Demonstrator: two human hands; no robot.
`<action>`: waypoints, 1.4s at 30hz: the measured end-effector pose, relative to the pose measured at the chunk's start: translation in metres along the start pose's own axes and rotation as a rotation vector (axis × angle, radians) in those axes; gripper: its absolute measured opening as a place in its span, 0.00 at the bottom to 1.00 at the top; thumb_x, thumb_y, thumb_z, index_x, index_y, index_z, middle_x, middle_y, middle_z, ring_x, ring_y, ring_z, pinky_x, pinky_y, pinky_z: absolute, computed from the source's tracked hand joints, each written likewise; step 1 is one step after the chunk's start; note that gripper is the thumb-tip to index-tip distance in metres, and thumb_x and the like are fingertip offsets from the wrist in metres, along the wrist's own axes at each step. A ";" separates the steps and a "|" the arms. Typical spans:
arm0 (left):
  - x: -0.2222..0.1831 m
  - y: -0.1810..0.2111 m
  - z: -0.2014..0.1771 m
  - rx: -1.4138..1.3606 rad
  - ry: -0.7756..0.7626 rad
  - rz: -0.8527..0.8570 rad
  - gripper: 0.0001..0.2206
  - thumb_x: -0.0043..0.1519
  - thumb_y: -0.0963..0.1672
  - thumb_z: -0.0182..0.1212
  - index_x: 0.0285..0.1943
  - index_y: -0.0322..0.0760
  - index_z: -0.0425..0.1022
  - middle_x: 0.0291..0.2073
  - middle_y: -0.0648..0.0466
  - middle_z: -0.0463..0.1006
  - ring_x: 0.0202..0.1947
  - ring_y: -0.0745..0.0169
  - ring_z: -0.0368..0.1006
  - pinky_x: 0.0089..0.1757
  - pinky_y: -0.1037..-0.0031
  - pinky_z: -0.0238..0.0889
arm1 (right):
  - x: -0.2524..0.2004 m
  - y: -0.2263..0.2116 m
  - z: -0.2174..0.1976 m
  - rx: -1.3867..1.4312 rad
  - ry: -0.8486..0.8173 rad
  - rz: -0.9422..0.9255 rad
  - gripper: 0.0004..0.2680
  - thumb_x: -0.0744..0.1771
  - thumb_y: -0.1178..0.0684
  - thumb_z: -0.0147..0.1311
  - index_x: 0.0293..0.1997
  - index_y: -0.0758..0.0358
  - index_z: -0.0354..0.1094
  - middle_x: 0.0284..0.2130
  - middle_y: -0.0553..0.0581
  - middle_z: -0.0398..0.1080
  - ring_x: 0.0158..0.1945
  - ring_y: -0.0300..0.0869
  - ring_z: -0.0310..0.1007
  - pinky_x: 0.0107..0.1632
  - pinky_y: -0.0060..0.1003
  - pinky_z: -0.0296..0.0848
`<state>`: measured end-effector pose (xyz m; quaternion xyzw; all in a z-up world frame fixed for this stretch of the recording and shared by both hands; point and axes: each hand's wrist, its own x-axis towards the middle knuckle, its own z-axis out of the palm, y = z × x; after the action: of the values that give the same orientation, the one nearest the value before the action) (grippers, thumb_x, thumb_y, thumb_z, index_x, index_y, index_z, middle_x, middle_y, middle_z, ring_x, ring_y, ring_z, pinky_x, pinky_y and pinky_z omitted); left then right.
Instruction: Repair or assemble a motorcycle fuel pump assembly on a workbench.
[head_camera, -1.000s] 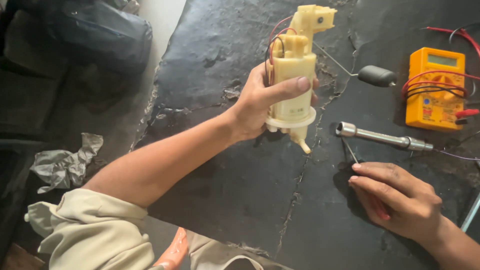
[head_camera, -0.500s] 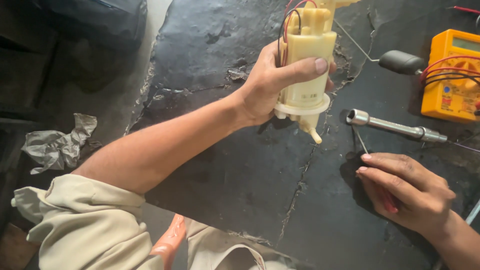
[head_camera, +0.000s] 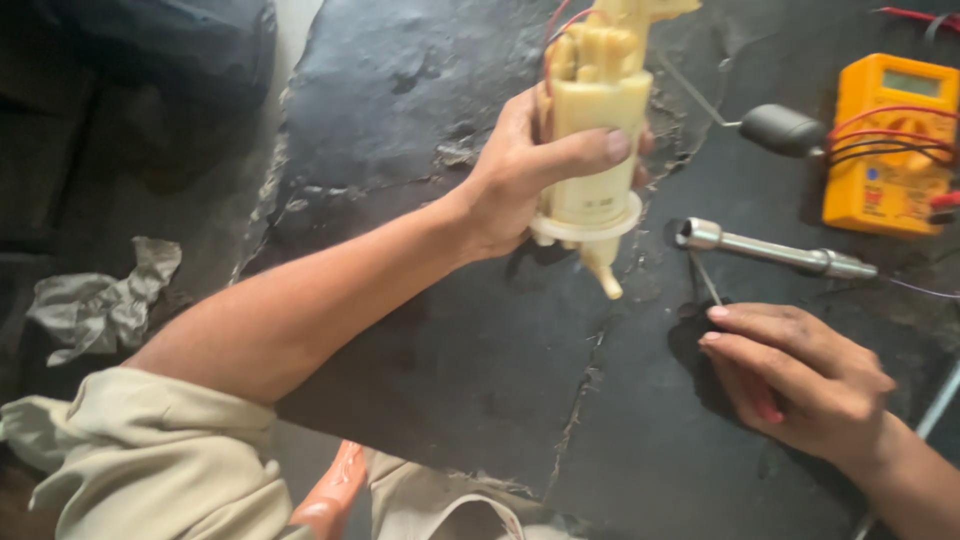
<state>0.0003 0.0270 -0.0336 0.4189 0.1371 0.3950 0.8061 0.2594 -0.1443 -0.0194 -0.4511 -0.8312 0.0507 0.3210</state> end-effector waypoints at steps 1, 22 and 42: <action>0.001 0.001 0.002 0.009 0.006 -0.012 0.23 0.60 0.44 0.70 0.61 0.30 0.68 0.47 0.47 0.78 0.44 0.56 0.79 0.48 0.59 0.78 | -0.001 0.000 -0.001 -0.011 0.014 -0.004 0.08 0.59 0.68 0.64 0.37 0.66 0.75 0.39 0.62 0.76 0.43 0.52 0.81 0.45 0.40 0.80; -0.002 0.015 0.020 0.336 -0.169 0.050 0.27 0.50 0.39 0.66 0.60 0.32 0.67 0.41 0.48 0.79 0.45 0.57 0.78 0.52 0.62 0.73 | -0.006 0.004 -0.026 0.106 0.244 0.242 0.09 0.62 0.66 0.63 0.43 0.63 0.74 0.44 0.57 0.75 0.45 0.41 0.82 0.47 0.32 0.82; -0.002 0.015 0.021 0.332 -0.178 0.047 0.27 0.50 0.39 0.67 0.60 0.32 0.67 0.42 0.48 0.79 0.45 0.57 0.78 0.52 0.62 0.73 | -0.005 0.011 -0.030 0.019 0.328 -0.135 0.09 0.60 0.65 0.63 0.41 0.68 0.72 0.39 0.61 0.74 0.40 0.49 0.82 0.44 0.38 0.84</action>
<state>0.0028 0.0188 -0.0099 0.5825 0.1186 0.3470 0.7254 0.2868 -0.1477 -0.0024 -0.3935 -0.7955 -0.0373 0.4594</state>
